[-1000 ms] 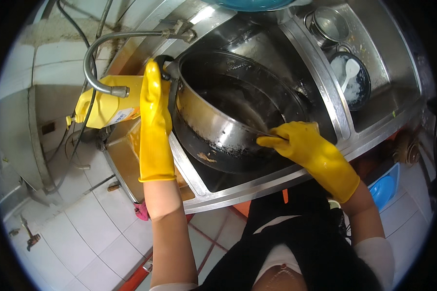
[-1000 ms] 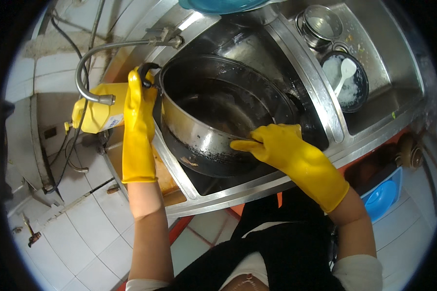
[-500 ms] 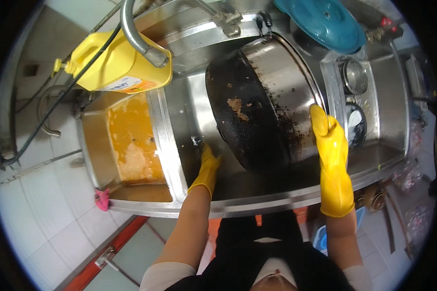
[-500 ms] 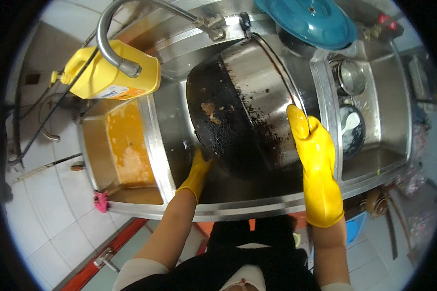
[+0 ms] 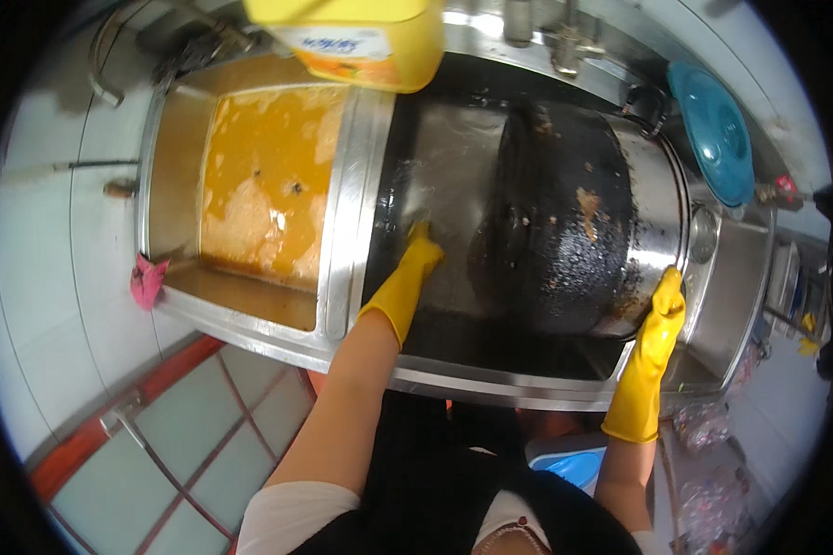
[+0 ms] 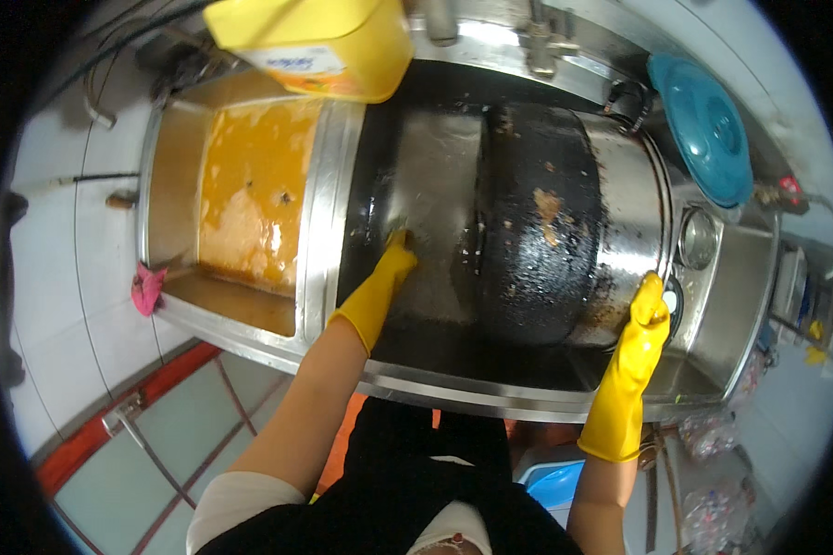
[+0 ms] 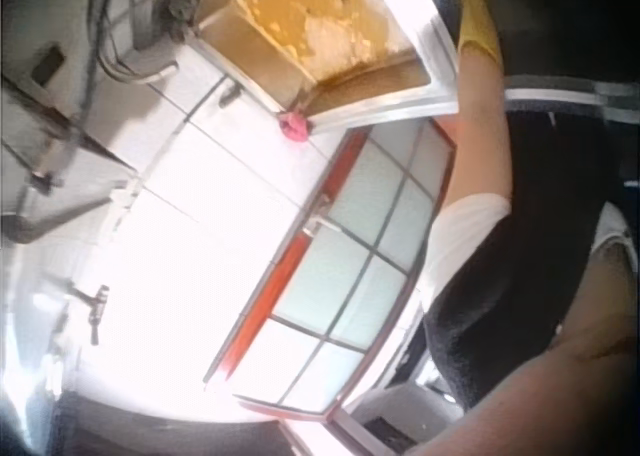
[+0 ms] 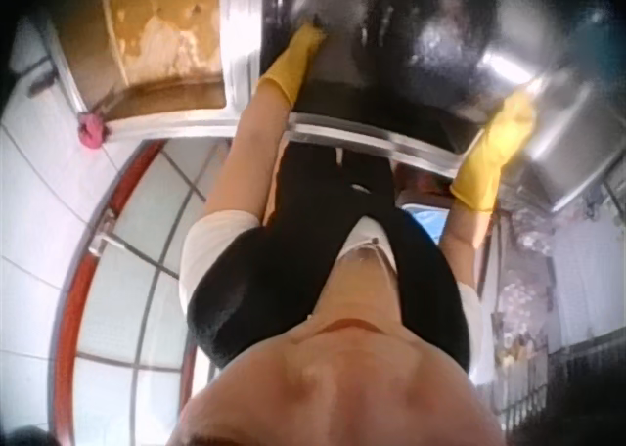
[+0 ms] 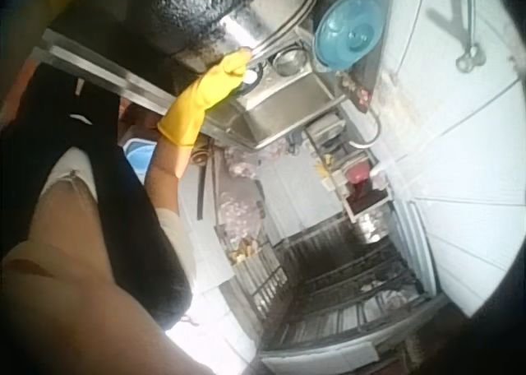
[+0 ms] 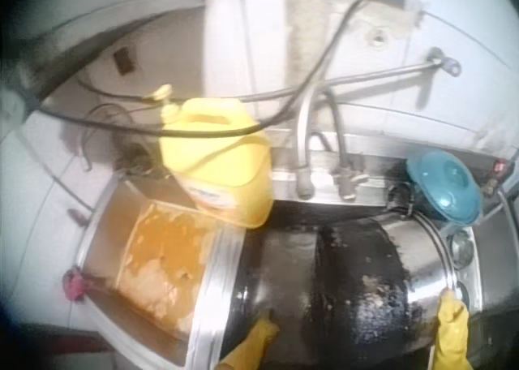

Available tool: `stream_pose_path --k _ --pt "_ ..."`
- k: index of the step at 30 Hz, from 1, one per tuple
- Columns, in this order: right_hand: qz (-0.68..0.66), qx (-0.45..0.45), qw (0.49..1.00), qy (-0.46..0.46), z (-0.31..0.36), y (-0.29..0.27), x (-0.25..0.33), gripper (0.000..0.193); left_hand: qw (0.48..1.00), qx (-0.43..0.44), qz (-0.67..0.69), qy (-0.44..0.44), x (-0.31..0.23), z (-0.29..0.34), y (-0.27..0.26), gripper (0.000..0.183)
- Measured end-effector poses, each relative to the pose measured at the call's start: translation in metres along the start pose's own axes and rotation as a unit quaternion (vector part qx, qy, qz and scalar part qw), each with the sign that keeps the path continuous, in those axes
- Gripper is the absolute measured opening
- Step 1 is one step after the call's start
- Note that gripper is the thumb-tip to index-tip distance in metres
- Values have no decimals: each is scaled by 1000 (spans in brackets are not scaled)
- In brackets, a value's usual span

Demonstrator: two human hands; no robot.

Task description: The person scrubs a large stainless steel pot with a steel wool pad and yellow rubber gloves, then rinses it under running water. They place the cleaned pot on a countertop and remove the gloves.

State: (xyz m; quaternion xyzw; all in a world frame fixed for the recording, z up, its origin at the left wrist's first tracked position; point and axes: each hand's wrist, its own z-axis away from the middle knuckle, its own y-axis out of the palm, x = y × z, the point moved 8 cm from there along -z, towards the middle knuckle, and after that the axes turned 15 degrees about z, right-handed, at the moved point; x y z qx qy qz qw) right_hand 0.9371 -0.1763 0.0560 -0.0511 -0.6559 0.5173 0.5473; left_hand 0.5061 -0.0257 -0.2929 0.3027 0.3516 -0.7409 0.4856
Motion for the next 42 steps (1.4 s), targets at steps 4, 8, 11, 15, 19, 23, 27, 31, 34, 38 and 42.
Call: stream_pose_path --k 4,8,11,15,19,23,27,31,34,38,42 --pt "-73 79 994 -18 -12 3 -34 69 996 -58 56 32 -9 -14 -9 81" --pt "-13 59 962 -265 -8 -10 -4 93 948 -1 256 -187 5 35 8 66" --pt "-10 57 984 -170 -17 -14 -9 87 847 -11 429 -314 -25 87 25 47" --pt "-72 83 992 -56 -23 -10 -19 75 895 33 432 -104 -115 116 25 36" --pt "2 16 979 -203 -17 -20 3 87 927 -1 294 233 -201 162 4 42" --pt "24 -7 972 -234 -9 -22 20 84 927 18 197 319 -240 186 13 35" --pt "1 -46 999 16 -9 -21 8 70 931 34 239 272 -244 177 10 35" --pt "-17 -64 998 8 -3 -14 31 68 934 69 125 326 -255 177 15 33" --pt "2 -74 997 -1 2 -12 37 66 900 -23 202 385 -259 184 0 30" --pt "9 -45 999 -21 3 -11 30 63 935 95 112 322 -249 177 15 37" --pt "-14 -40 998 -35 -2 -14 7 65 957 50 233 166 -248 149 -32 36"
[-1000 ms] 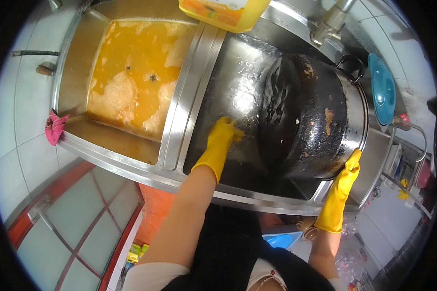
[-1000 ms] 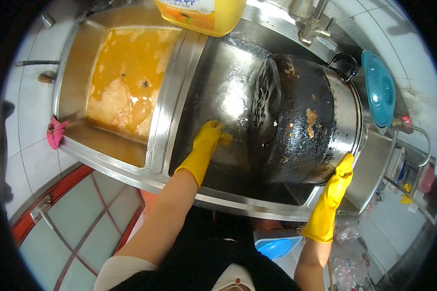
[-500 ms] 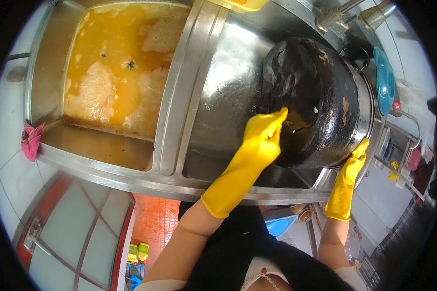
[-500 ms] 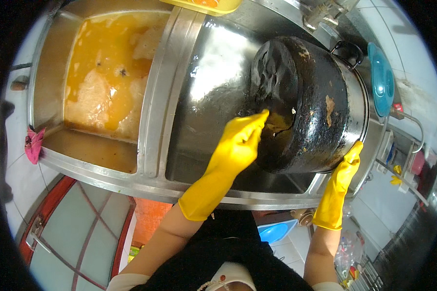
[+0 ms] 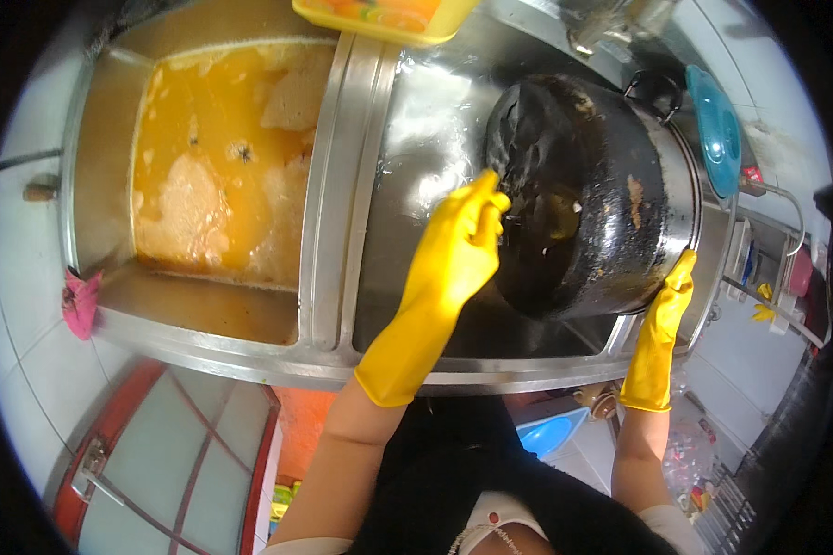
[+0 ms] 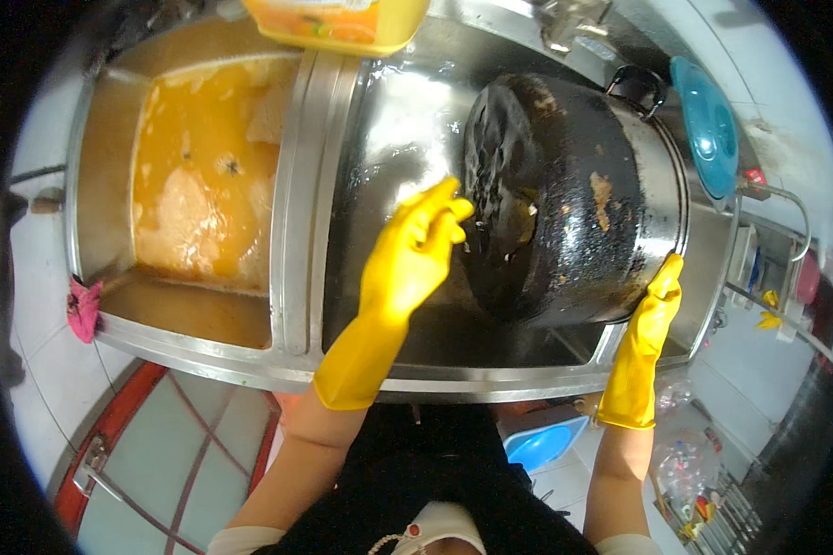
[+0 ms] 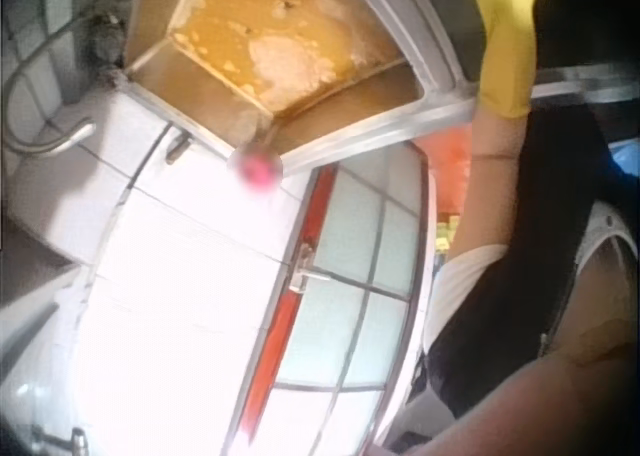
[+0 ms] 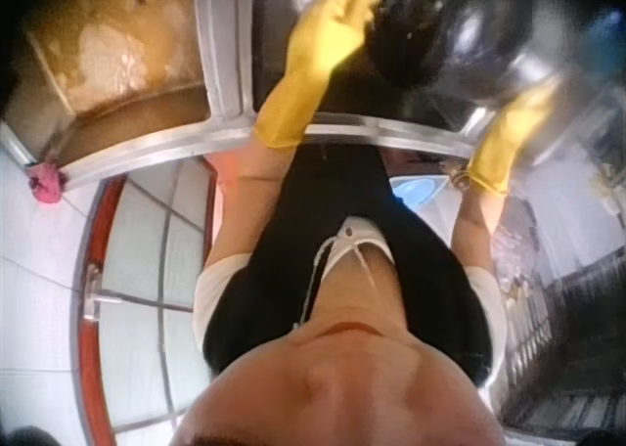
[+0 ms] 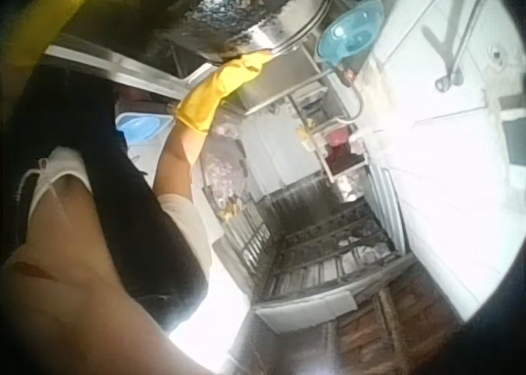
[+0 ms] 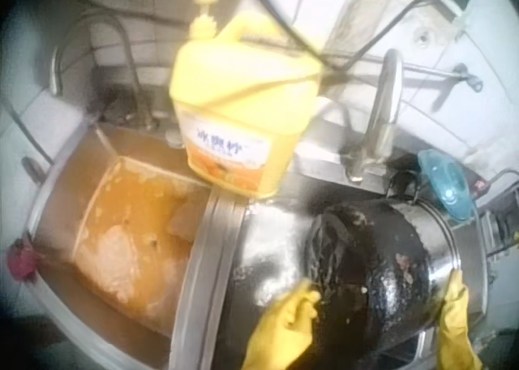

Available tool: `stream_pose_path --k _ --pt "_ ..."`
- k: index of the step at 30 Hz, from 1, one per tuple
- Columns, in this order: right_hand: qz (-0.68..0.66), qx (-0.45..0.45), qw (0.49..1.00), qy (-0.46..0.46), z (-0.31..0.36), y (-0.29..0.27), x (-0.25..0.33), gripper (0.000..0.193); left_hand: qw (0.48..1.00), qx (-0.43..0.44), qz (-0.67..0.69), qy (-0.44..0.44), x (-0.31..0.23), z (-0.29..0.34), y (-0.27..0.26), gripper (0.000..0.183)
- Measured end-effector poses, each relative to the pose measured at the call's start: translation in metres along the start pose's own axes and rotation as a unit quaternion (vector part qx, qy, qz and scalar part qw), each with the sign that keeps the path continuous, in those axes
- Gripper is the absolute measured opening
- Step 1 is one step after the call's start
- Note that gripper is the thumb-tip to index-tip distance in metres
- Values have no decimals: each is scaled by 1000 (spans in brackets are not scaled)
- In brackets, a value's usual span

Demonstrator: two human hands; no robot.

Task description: The person scrubs a large stainless steel pot with a steel wool pad and yellow rubber gloves, then rinses it under running water. They place the cleaned pot on a countertop and remove the gloves.

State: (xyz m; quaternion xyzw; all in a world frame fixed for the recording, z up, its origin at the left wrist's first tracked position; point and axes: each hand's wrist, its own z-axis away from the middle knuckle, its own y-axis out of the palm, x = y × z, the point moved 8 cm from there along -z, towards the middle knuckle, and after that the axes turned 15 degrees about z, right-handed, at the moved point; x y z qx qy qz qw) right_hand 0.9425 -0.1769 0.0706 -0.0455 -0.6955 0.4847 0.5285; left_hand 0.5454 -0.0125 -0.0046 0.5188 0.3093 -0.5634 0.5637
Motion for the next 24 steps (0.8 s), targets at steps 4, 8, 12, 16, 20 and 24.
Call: stream_pose_path --k 4,8,12,16,20,24 --pt "52 -19 997 -59 -5 1 -19 61 948 7 284 -145 -47 -35 9 36" --pt "24 -26 998 -50 4 10 -28 57 978 94 179 -54 -102 -92 64 43" --pt "211 -68 973 68 28 11 -19 42 985 86 100 112 -122 -170 150 61" --pt "273 -118 954 39 45 9 26 53 987 43 -72 137 -137 -244 205 60" --pt "256 -50 958 119 49 11 34 54 973 109 -168 116 -149 -247 217 55" --pt "153 10 982 112 47 15 41 54 893 368 -227 124 -138 -176 255 56"
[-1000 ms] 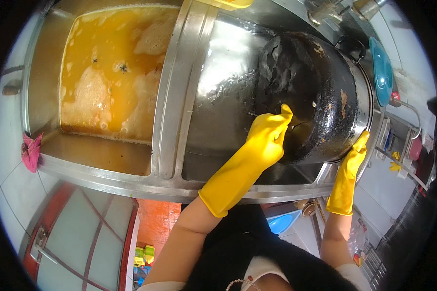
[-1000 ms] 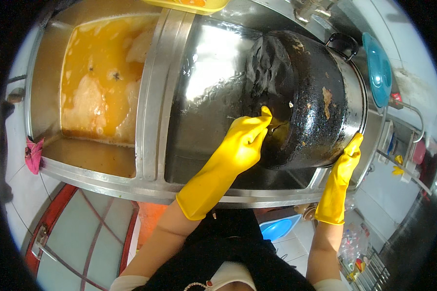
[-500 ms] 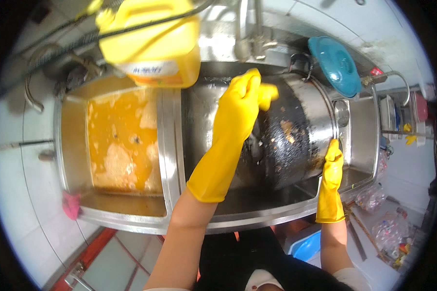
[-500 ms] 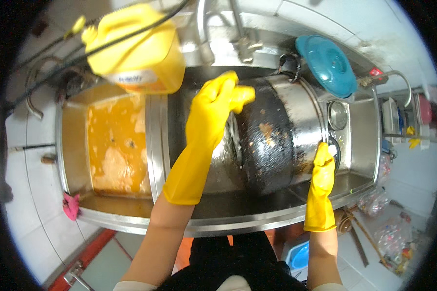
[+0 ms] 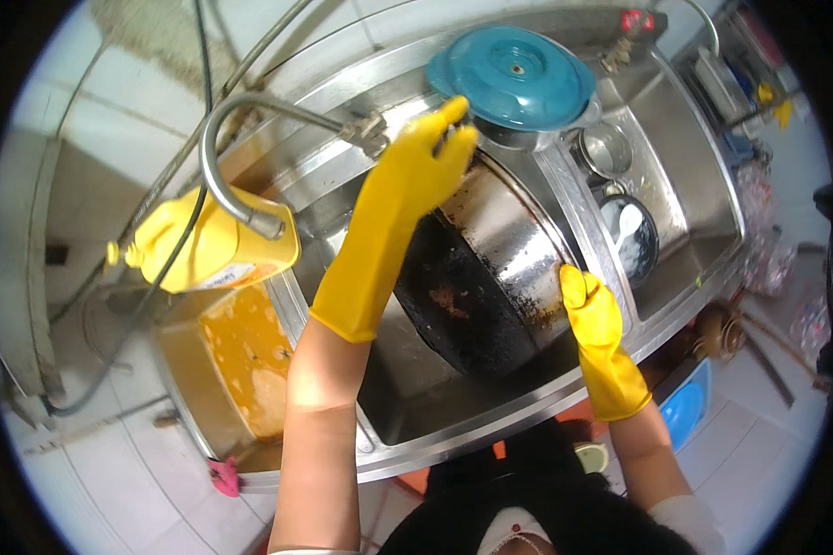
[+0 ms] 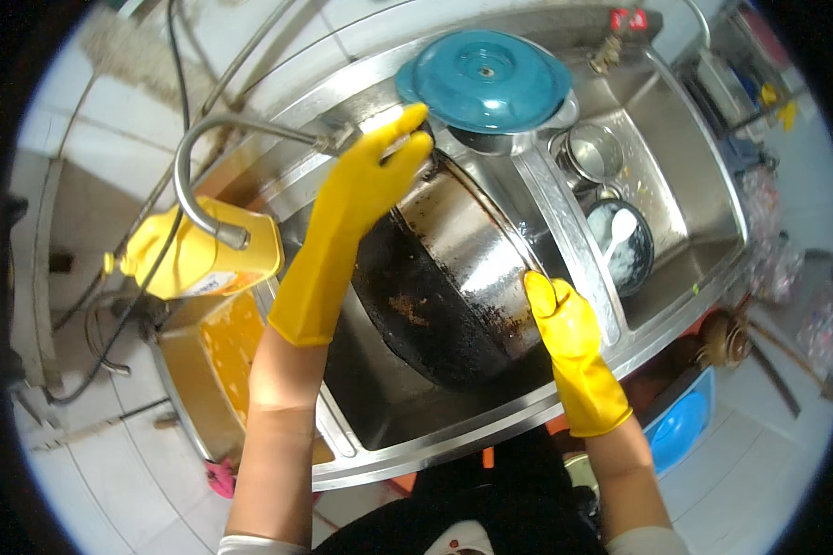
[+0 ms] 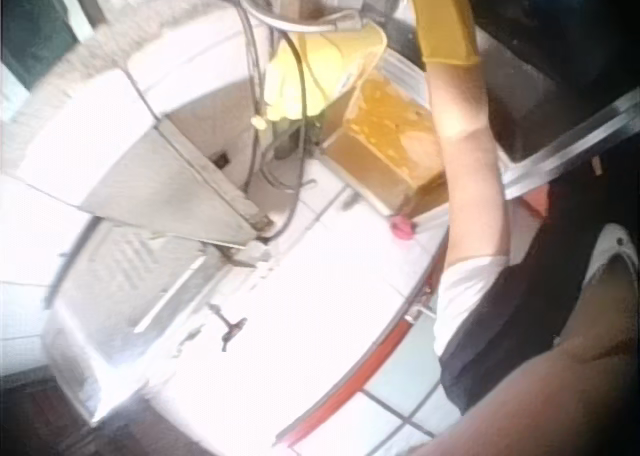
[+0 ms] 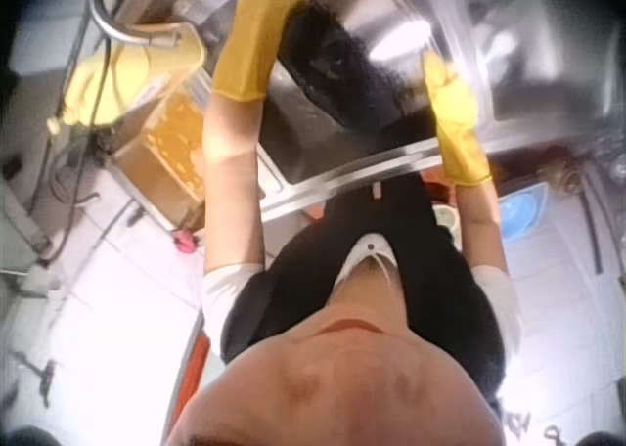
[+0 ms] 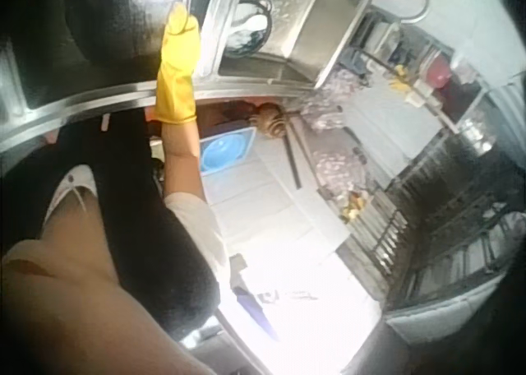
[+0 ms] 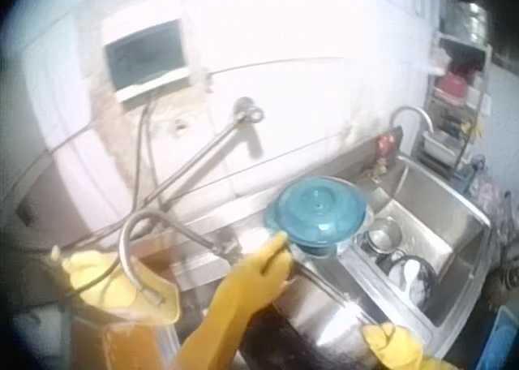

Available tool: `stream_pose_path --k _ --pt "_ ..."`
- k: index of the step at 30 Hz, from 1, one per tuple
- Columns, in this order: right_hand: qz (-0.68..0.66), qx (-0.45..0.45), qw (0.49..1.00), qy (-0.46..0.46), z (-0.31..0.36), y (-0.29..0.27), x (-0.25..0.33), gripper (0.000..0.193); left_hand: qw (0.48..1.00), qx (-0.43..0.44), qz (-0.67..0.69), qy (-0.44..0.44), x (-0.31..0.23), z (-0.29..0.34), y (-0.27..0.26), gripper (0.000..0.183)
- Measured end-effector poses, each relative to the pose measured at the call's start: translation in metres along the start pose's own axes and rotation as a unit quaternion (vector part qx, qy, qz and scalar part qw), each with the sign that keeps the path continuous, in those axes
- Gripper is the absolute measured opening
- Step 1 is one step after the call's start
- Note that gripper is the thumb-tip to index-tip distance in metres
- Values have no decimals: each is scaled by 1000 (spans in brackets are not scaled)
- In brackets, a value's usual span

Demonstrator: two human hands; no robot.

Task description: The person scrubs a large stainless steel pot with a steel wool pad and yellow rubber gloves, then rinses it under running water. They place the cleaned pot on a countertop and remove the gloves.

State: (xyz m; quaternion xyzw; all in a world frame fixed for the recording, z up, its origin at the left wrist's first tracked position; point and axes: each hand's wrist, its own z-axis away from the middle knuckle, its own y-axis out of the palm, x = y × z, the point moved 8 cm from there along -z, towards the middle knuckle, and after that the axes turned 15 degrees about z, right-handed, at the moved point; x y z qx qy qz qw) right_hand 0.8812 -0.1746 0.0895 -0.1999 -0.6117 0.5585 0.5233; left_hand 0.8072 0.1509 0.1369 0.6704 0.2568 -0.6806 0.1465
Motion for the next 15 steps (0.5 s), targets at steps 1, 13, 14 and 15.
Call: stream_pose_path --k 1,13,14,15 --pt "-8 3 1000 -12 0 -2 2 55 974 11 -166 154 -27 1 19 56" --pt "-361 141 921 -40 44 7 -10 25 861 -220 329 -319 56 -27 32 40" --pt "-447 175 876 43 49 23 -24 27 840 -248 375 -305 54 -18 32 37" --pt "-306 35 951 18 46 10 -39 35 851 -281 329 -297 50 -9 25 41"
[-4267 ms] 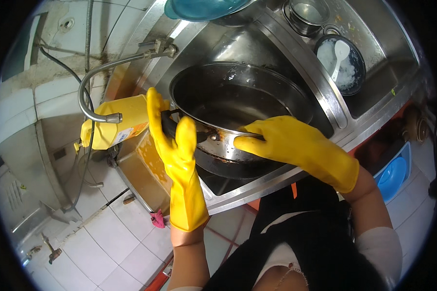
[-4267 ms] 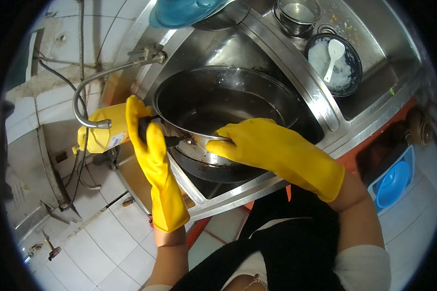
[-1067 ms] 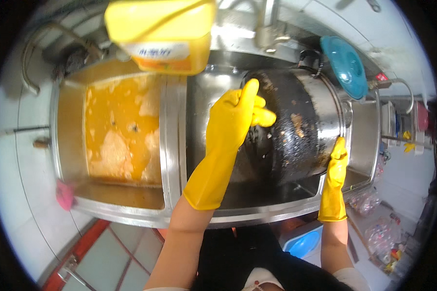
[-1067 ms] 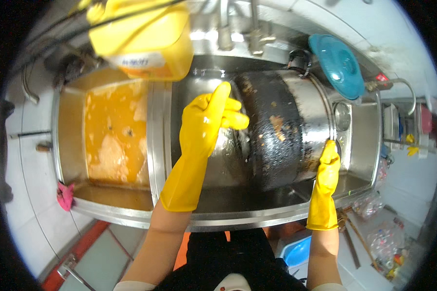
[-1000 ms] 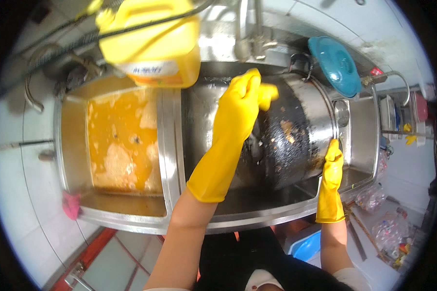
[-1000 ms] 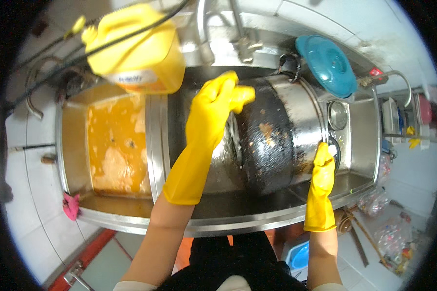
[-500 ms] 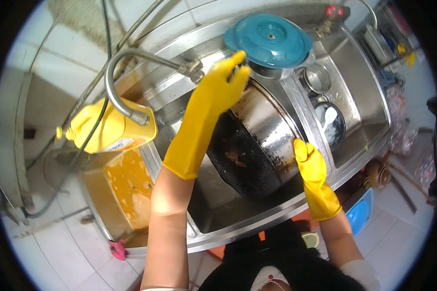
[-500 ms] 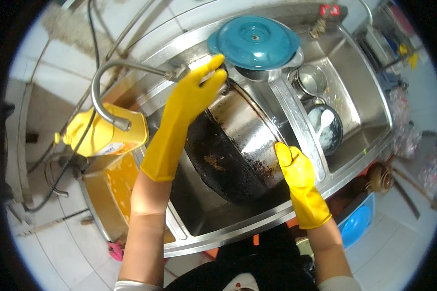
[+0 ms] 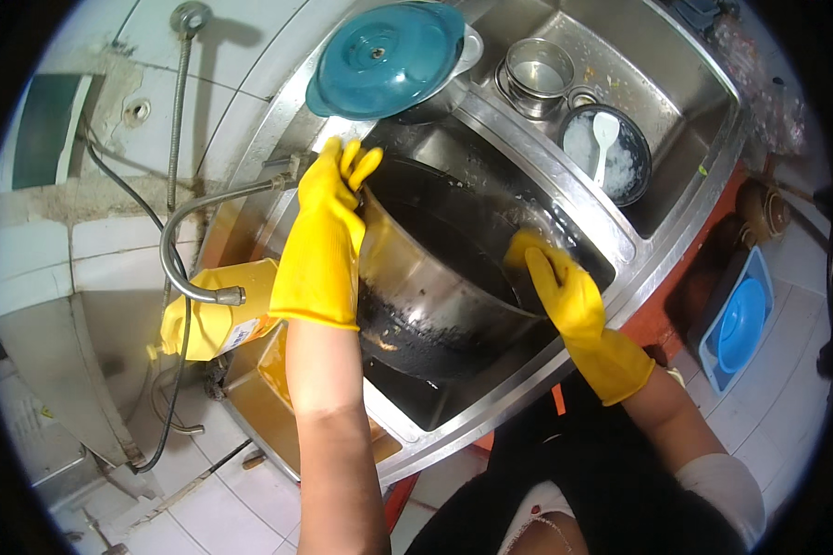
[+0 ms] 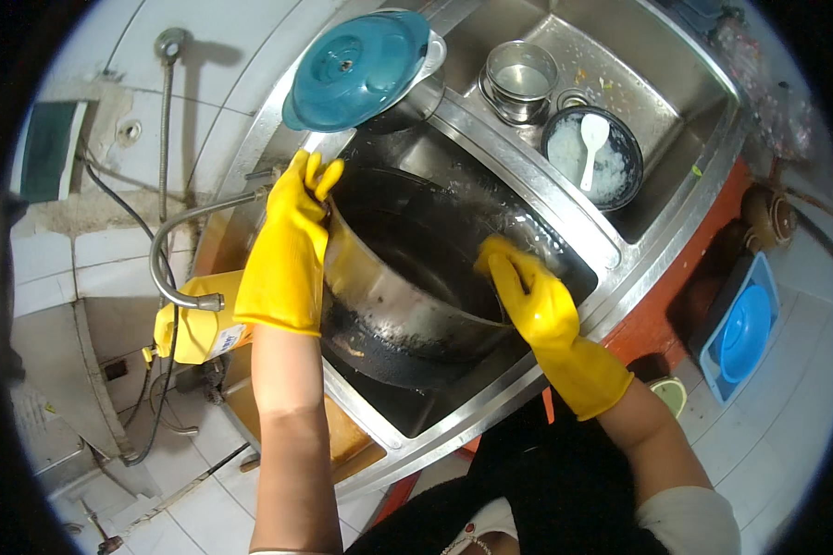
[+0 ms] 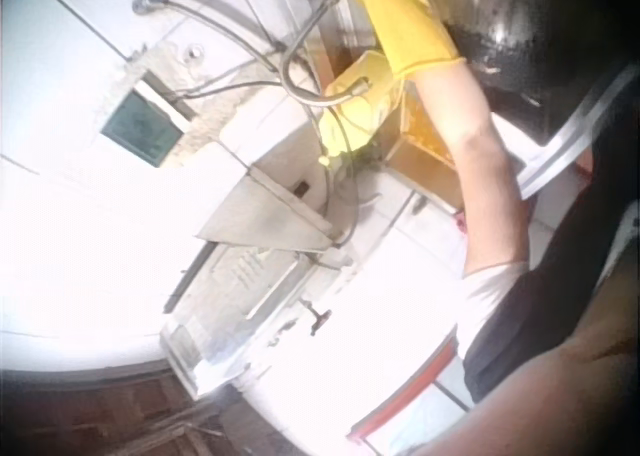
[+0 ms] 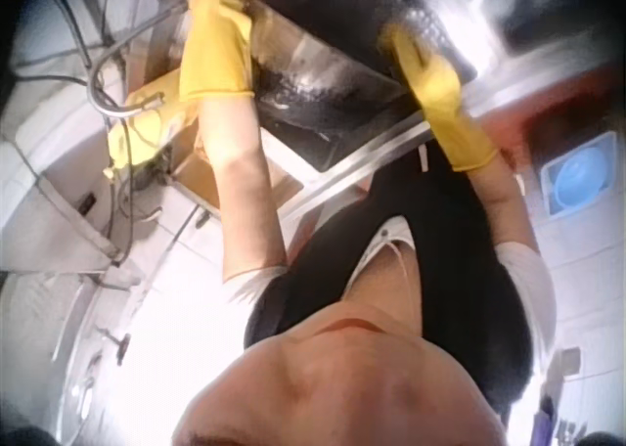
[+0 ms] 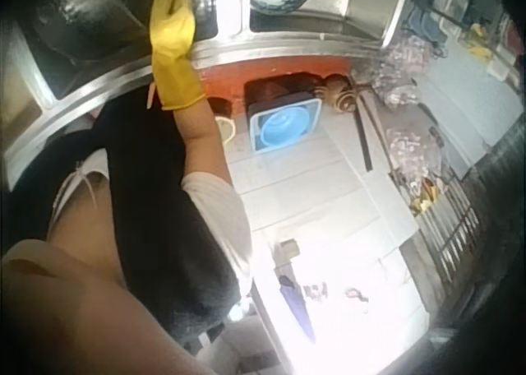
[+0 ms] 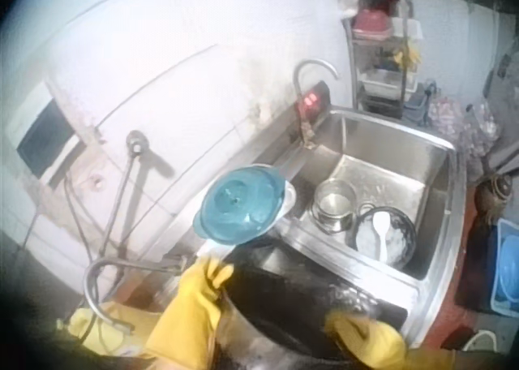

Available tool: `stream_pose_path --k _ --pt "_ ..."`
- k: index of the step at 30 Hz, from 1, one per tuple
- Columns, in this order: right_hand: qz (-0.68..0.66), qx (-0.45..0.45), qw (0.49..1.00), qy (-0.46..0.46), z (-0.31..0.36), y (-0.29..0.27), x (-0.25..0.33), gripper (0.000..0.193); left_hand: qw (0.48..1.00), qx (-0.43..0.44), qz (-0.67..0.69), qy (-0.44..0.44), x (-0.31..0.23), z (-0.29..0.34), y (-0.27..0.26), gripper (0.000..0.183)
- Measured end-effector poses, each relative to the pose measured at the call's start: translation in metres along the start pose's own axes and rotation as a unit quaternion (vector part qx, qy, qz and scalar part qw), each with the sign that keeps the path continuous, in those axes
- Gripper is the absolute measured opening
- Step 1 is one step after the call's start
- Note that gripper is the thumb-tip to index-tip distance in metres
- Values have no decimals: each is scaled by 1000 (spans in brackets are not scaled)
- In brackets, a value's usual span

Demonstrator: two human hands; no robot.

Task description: The person scrubs a large stainless steel pot with a steel wool pad and yellow rubber gloves, then rinses it under running water. They place the cleaned pot on a countertop and remove the gloves.

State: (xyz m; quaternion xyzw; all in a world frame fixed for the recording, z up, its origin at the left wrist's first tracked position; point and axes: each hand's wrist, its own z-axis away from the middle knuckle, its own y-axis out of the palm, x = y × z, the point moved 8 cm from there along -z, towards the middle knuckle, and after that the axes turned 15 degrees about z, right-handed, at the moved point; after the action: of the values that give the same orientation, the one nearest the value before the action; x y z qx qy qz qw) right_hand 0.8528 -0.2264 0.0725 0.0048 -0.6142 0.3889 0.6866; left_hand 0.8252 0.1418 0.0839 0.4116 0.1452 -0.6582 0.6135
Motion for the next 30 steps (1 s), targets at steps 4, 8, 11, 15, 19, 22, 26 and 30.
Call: stream_pose_path --k 4,8,11,15,19,22,26,30 --pt "162 81 930 320 17 28 -101 91 993 -88 -71 15 -12 34 -40 44" --pt "44 238 863 443 34 86 -162 93 994 -113 3 -9 -16 61 -77 44" --pt "164 295 865 371 26 108 -186 92 994 -109 24 -1 -15 87 -90 44" --pt "258 350 847 306 23 139 -201 89 992 -91 -7 88 -18 139 -82 45" --pt "311 387 829 257 32 166 -201 87 972 -104 -70 196 -9 201 -61 47" --pt "310 422 818 237 45 180 -199 85 951 -150 -94 253 -7 246 -46 50" --pt "277 395 846 226 52 182 -191 86 926 -157 -160 303 -5 290 -16 51" --pt "220 380 863 251 56 177 -179 91 909 -146 -154 360 2 327 9 48"
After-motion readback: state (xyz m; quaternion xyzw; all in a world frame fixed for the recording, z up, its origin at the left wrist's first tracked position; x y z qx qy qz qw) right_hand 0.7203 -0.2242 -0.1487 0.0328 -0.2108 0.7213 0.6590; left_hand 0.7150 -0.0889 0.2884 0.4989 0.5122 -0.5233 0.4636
